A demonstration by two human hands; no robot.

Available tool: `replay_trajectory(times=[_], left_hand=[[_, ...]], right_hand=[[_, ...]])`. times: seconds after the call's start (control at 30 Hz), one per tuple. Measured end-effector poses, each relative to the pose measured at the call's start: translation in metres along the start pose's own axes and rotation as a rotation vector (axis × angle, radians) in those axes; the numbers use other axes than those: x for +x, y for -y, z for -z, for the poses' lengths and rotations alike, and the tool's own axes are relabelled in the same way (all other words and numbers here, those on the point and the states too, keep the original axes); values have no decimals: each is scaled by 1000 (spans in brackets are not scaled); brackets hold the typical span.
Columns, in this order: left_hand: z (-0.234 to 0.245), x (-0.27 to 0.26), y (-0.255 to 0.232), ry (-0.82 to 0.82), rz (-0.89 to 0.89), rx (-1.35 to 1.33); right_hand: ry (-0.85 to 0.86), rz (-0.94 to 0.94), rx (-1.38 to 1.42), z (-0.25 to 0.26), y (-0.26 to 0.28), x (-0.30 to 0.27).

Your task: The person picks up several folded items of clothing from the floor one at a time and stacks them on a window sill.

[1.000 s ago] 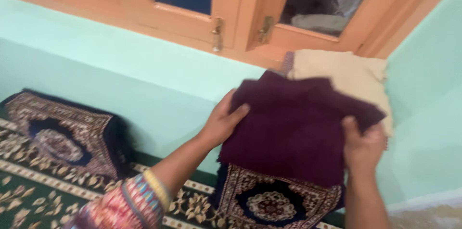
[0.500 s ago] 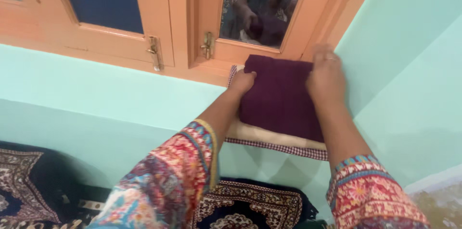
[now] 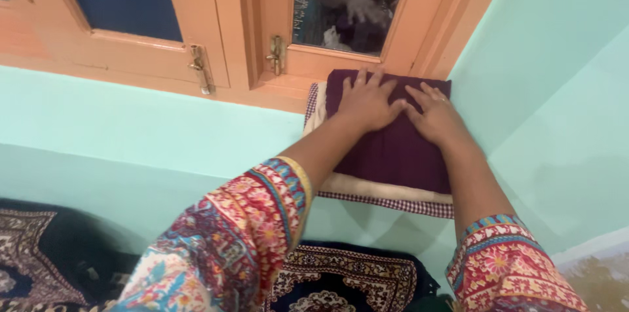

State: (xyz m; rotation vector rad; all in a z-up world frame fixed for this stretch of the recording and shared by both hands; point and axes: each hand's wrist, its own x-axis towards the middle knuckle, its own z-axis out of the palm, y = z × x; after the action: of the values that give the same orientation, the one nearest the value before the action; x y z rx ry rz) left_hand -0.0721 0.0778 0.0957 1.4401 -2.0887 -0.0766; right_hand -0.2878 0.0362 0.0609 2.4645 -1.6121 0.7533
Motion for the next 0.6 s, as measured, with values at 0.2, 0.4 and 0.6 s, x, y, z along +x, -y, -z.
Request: replay_trajectory(times=[0.2,0.4,0.6], left_hand=[[-25,-2,3,214,145,108],[-38,-15,8,158,125,124],[-34,-15,5,193,135,142]], right_hand=[[6,-4,-26,-26,-14,7],[-91,31,126,-45,-20,-14],[36,-42,1,-7,13,3]])
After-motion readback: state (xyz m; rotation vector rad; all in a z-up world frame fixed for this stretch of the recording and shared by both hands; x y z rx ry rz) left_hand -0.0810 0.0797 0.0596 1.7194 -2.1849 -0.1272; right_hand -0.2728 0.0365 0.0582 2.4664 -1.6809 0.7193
